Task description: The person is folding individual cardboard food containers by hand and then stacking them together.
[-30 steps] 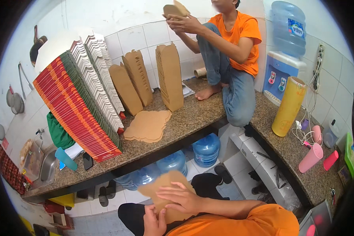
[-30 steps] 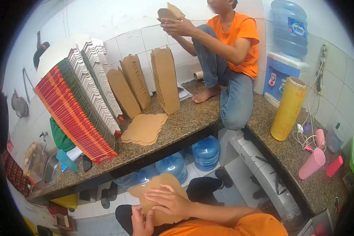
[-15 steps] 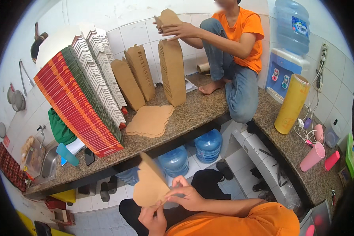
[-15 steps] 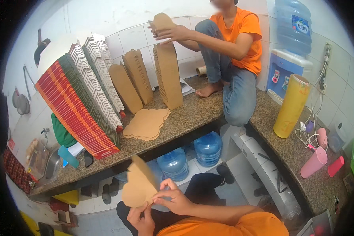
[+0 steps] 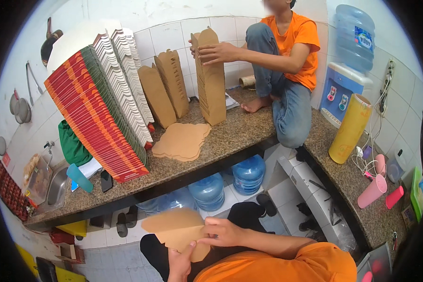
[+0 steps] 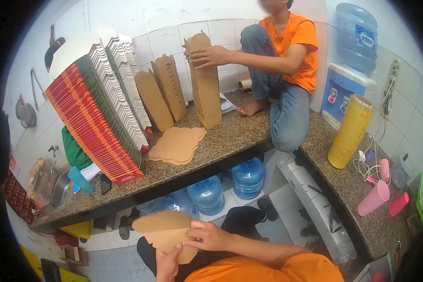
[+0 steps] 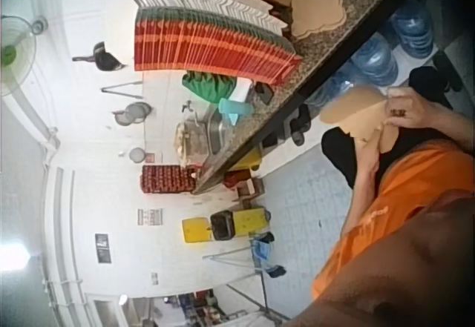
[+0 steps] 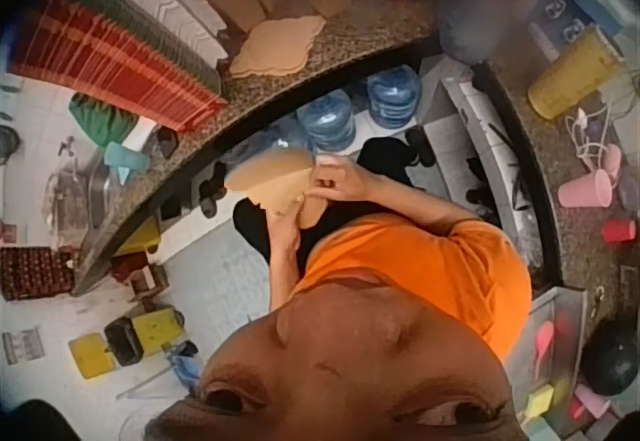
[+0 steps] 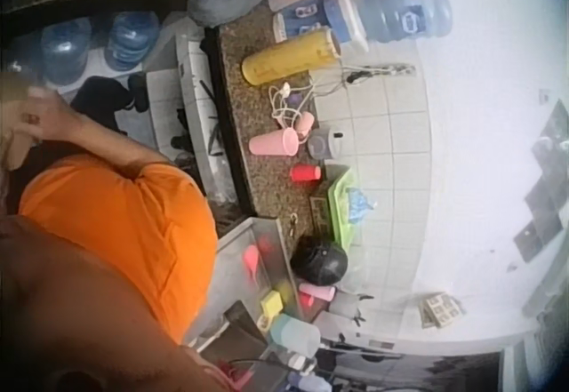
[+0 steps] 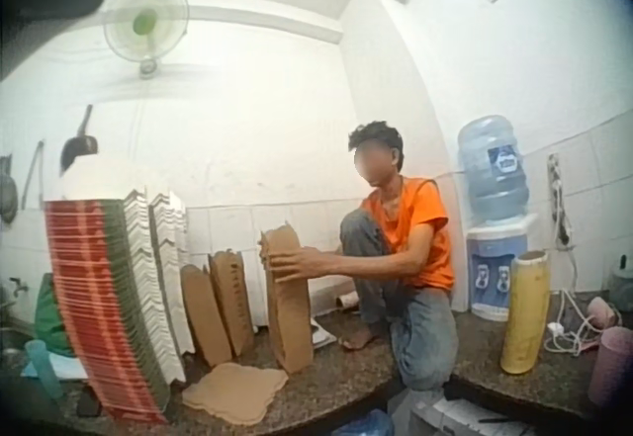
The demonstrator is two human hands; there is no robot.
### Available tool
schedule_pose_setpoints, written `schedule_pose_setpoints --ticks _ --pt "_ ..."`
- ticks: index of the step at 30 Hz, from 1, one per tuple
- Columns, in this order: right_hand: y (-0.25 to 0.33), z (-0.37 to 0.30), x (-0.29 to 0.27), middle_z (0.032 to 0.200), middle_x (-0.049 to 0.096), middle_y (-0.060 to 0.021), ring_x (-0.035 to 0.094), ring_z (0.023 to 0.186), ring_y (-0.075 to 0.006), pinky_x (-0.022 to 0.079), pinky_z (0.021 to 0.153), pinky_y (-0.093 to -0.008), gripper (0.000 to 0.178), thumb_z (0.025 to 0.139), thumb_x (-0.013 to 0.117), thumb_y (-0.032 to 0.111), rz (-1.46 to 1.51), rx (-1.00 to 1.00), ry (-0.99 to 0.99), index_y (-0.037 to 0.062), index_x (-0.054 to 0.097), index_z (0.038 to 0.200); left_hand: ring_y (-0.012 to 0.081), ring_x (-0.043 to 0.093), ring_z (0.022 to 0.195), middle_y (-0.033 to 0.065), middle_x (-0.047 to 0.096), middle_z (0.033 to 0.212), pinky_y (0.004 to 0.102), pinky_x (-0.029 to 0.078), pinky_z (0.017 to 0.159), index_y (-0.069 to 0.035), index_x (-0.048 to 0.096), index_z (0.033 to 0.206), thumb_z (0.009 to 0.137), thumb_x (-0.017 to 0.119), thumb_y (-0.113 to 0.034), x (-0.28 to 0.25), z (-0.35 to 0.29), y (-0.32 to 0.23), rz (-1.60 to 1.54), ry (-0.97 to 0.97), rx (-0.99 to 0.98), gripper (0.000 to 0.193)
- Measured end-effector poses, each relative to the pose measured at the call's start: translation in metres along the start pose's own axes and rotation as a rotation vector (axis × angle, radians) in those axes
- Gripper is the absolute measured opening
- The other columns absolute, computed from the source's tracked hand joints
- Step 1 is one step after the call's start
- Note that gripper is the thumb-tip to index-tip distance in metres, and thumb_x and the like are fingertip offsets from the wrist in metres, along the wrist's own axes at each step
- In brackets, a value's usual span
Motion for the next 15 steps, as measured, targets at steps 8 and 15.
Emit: schedule_pose_setpoints --ticks 8,15 --pt "-0.014 -0.006 0.021 0.083 0.061 -0.0016 0.063 0.068 -0.0079 0.051 0.057 -0.0248 0.021 0.093 0.081 0.017 0.379 0.263 -0.216 0.0028 0.067 0.089 0.0239 0.071 0.105 0.0126 0.074 0.116 0.0363 0.057 0.094 0.002 0.066 0.127 0.093 0.073 0.001 -0.019 -0.005 0.016 0.027 -0.147 0.001 0.035" --pt "-0.045 -0.020 0.037 0.066 0.067 -0.0022 0.062 0.055 -0.0092 0.044 0.048 -0.0232 0.039 0.099 0.077 0.032 0.878 0.682 0.492 0.0035 0.071 0.073 0.0224 0.067 0.110 0.0092 0.069 0.121 0.0376 0.055 0.098 -0.001 0.062 0.132 0.093 0.077 -0.004 -0.009 -0.016 0.011 0.116 0.067 -0.094 0.042"
Point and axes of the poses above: each hand's wrist, its own z-axis towards the middle knuckle, its own x-axis out of the palm, y = z × x, the point moved 4 cm from there along z, towards the middle knuckle
